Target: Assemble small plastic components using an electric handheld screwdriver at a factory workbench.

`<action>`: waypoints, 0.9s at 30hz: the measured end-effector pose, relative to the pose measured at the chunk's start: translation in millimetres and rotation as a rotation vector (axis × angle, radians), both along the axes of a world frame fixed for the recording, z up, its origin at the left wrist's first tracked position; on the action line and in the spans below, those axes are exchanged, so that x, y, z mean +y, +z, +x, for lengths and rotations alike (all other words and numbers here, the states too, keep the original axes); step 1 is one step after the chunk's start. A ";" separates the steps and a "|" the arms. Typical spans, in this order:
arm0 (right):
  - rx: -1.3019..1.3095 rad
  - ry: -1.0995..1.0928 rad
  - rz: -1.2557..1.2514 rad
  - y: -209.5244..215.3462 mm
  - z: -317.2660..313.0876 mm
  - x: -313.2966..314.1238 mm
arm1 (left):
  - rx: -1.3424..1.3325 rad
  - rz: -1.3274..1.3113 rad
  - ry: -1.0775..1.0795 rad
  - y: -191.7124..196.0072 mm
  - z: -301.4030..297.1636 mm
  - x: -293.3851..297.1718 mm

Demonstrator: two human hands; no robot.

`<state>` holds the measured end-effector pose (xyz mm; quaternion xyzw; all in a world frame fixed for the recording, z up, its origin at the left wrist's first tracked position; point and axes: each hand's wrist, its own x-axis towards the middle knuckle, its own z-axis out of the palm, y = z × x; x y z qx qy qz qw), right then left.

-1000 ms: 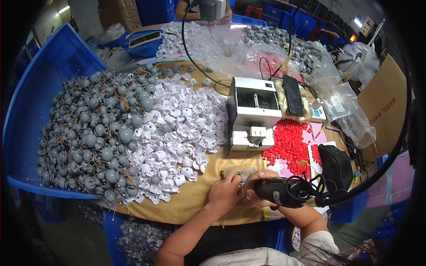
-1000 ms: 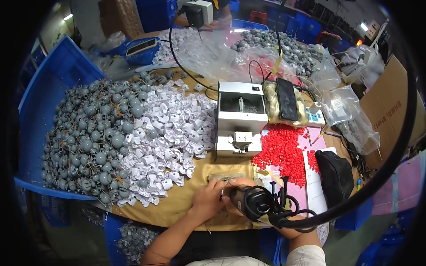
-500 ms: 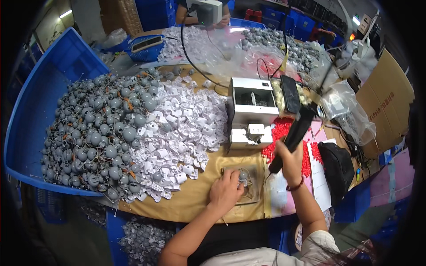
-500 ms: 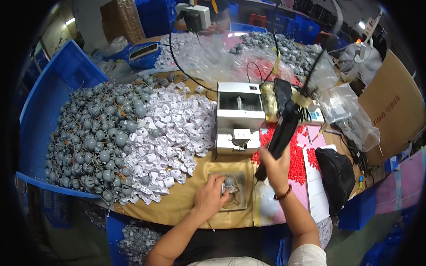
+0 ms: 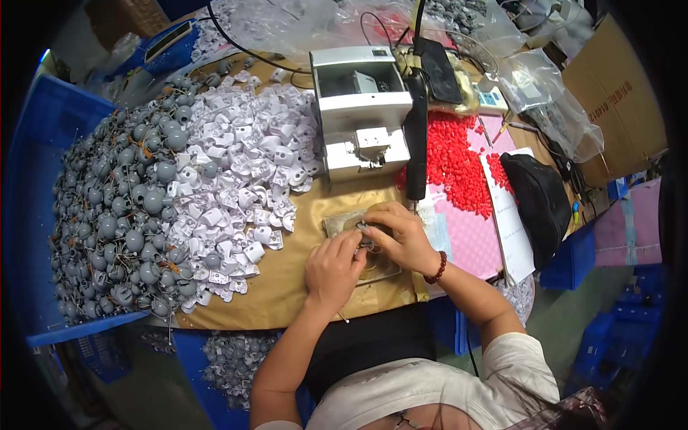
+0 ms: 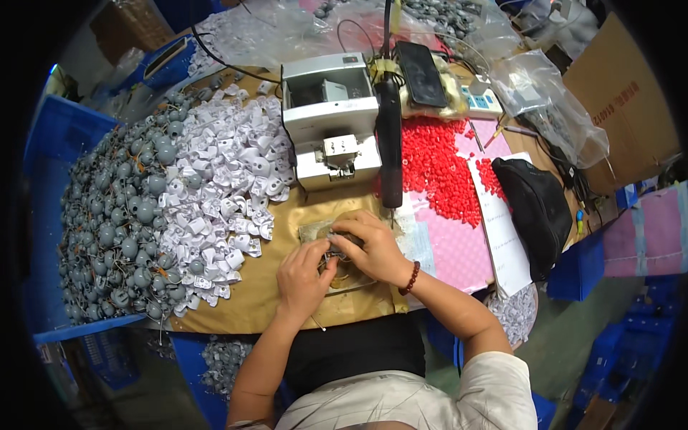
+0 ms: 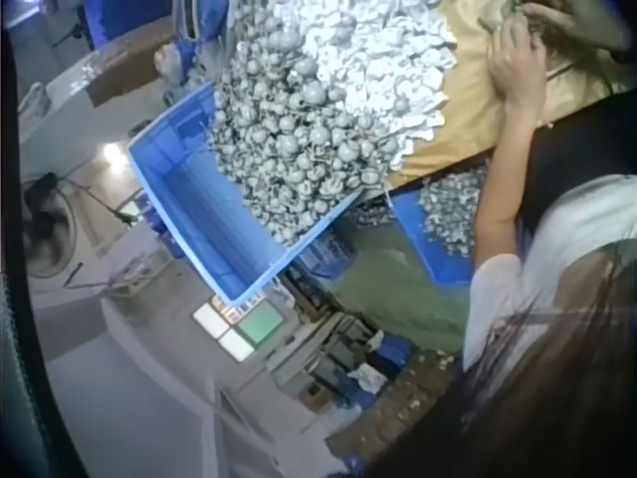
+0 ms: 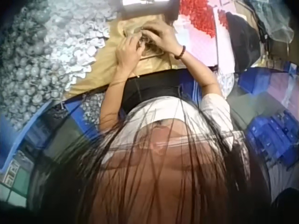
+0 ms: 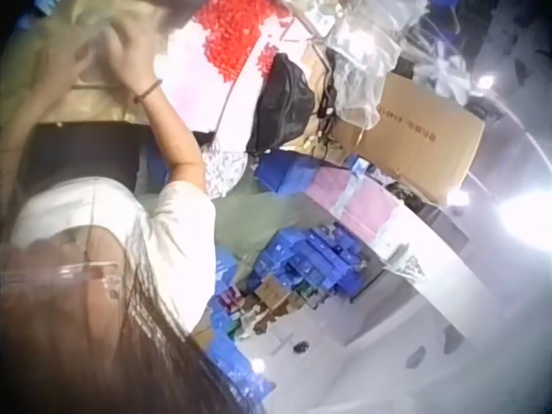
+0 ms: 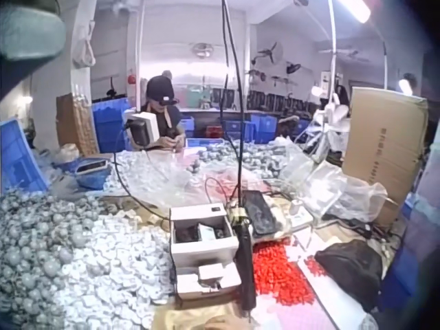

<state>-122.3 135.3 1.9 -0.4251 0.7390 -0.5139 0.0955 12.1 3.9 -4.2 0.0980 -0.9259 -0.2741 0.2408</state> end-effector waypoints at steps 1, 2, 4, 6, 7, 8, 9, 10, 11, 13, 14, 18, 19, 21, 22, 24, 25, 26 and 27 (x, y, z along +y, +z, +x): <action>-0.024 0.011 -0.010 0.6 -2.2 -4.8 | -0.003 -0.004 -0.003 0.9 -1.0 -1.4; -0.051 0.022 -0.016 0.6 -3.5 -8.8 | -0.003 -0.008 -0.003 0.8 -1.0 -2.0; -0.132 0.048 -0.027 -0.6 -4.3 -14.3 | -0.006 -0.015 -0.002 -0.2 1.1 -1.8; -0.263 0.043 -0.020 -1.4 -0.9 -19.5 | 0.002 -0.020 -0.001 -0.5 1.1 -1.6; -0.342 0.026 -0.054 -1.6 1.1 -22.6 | 0.008 -0.022 0.000 -0.6 0.8 -1.7; -0.420 0.009 -0.087 -1.5 2.4 -25.8 | 0.011 -0.023 -0.001 -0.7 0.5 -2.0; -0.498 -0.008 -0.121 -1.8 3.1 -28.6 | 0.013 -0.023 -0.002 -0.8 0.4 -2.2; -0.561 0.012 -0.159 -2.9 1.5 -31.3 | 0.014 -0.023 -0.007 -0.3 -0.3 -2.4; -0.627 0.014 -0.186 -3.1 1.9 -34.3 | 0.014 -0.022 -0.013 0.1 -0.4 -2.4; -0.757 0.018 -0.242 -1.0 3.2 -41.2 | 0.003 -0.018 -0.015 0.3 0.0 -1.9; -0.818 0.017 -0.250 0.3 2.3 -42.8 | -0.002 -0.016 -0.015 0.4 -0.1 -2.1; -0.983 -0.009 -0.255 1.0 -0.7 -47.4 | 0.004 -0.012 -0.013 -0.8 0.5 -3.1; -1.002 -0.024 -0.250 1.2 -1.6 -48.5 | 0.007 -0.008 -0.015 -0.6 0.4 -3.2; -1.068 -0.066 -0.285 -1.5 -2.6 -51.0 | 0.005 0.010 -0.020 2.0 -0.1 -3.5; -1.100 -0.086 -0.304 -3.2 -3.0 -51.6 | 0.001 0.022 -0.022 6.0 -0.9 -3.1; -1.148 -0.116 -0.323 -5.9 -3.1 -52.2 | 0.002 0.034 -0.026 8.2 -2.8 -2.3; -1.172 -0.130 -0.332 -6.1 -3.0 -52.2 | 0.008 0.034 -0.027 7.8 -3.3 -2.1; -1.189 -0.132 -0.364 -5.8 -2.9 -52.2 | 0.007 0.037 -0.031 7.6 -3.6 -1.9; -1.205 -0.134 -0.395 -5.2 -2.8 -51.8 | 0.006 0.040 -0.034 7.4 -3.8 -1.8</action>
